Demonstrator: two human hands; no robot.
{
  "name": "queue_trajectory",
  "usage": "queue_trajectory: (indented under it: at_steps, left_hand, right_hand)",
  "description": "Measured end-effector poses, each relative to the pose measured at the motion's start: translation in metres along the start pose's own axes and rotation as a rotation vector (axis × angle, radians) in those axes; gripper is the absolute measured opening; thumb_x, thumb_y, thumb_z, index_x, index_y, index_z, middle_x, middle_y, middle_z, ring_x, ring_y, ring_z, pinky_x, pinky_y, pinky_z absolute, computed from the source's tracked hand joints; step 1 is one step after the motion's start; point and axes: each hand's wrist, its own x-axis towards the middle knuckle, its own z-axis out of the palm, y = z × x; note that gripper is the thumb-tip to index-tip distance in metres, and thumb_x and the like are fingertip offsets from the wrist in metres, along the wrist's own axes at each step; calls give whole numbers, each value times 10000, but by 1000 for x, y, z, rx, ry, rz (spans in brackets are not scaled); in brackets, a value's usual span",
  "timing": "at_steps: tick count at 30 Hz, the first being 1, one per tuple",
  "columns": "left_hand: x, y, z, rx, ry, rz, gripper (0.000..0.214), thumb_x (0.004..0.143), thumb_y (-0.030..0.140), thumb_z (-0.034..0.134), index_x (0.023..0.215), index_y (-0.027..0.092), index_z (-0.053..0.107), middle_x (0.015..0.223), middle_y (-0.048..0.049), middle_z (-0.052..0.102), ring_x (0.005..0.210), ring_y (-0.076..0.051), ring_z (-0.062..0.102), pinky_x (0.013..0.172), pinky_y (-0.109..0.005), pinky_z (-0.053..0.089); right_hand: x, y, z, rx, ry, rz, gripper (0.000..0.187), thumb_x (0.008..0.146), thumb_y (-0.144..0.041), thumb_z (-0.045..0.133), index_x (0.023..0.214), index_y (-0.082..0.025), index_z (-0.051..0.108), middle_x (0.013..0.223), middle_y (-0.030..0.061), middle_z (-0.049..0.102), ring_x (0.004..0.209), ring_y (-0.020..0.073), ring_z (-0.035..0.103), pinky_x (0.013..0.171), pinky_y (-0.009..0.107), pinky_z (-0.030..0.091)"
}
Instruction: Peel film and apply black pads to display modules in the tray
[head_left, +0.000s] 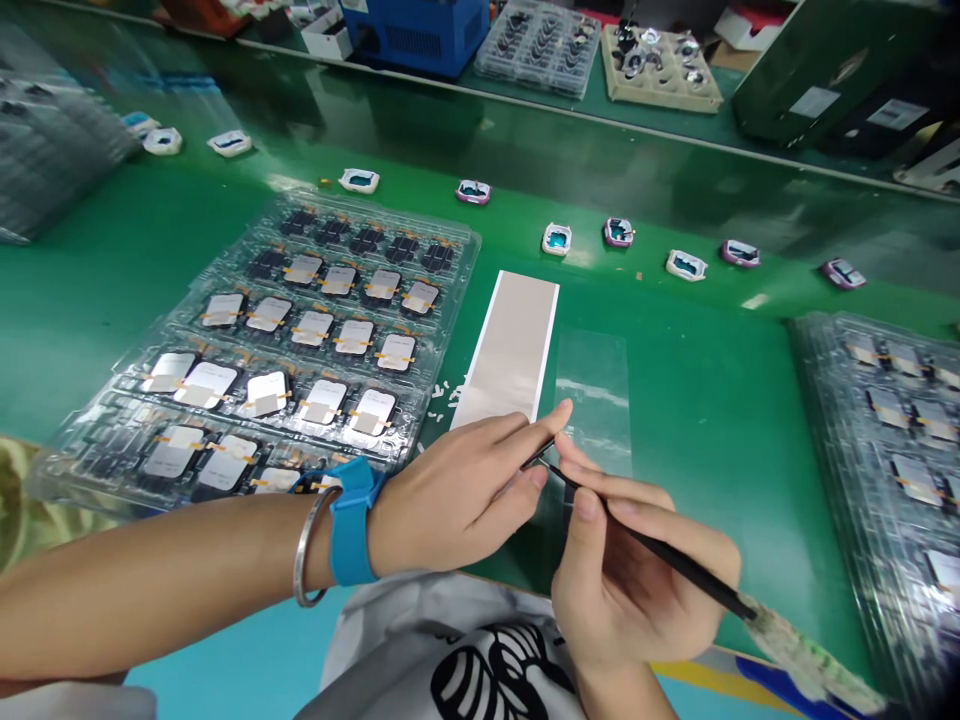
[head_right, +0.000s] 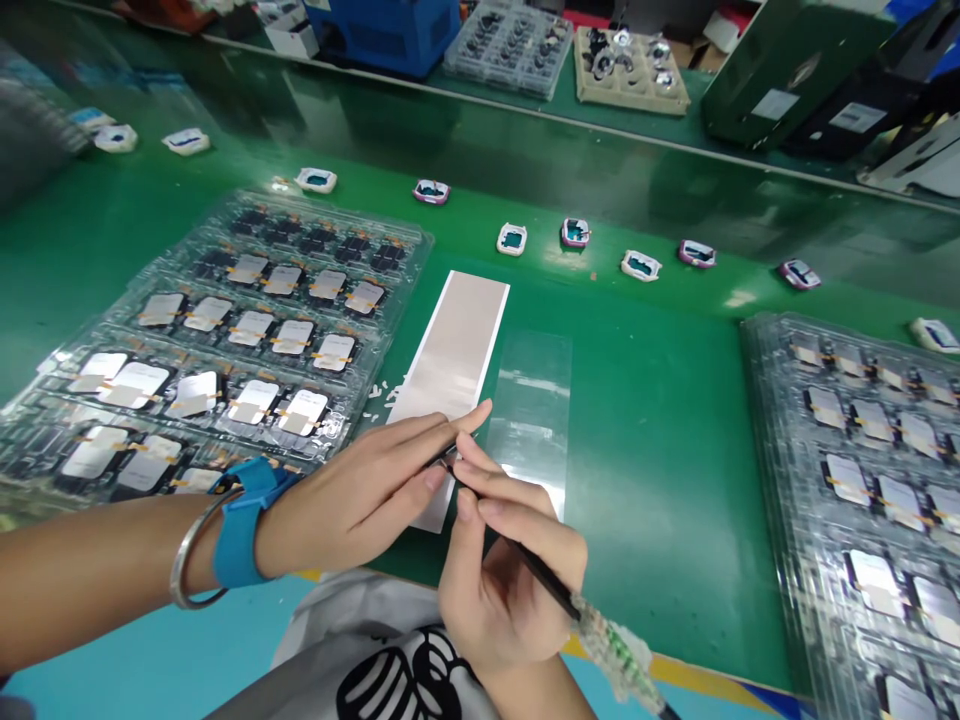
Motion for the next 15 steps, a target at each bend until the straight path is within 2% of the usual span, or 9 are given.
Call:
queue_trajectory:
  at_steps: [4,12,15]
  left_hand:
    - [2,0,-1,67,2,1,473,1014,264,314,1466,135,374,1089,-110,654,966,-220,617,839,-363,518]
    - [6,-5,3,229,-6,40,484,967,187,342,1443,115,384,1007,-95,695,860,-209,651,755,-326,526]
    - [6,2,-8,325,-22,89,418,996,214,318,1388,113,421,1009,-95,700,858,-205,657,733,-306,519]
  right_hand:
    - [1,1,-2,-24,45,-33,346,748,99,575,994,-142,543,927,58,697,821,184,724,717,358,670]
    - [1,0,-5,-71,19,-14,348,742,97,594,991,-143,547,915,41,695,806,190,725,711,388,664]
    - [1,2,-3,-119,88,-73,375,752,68,629,1053,-143,555,954,41,709,794,194,725,676,383,657]
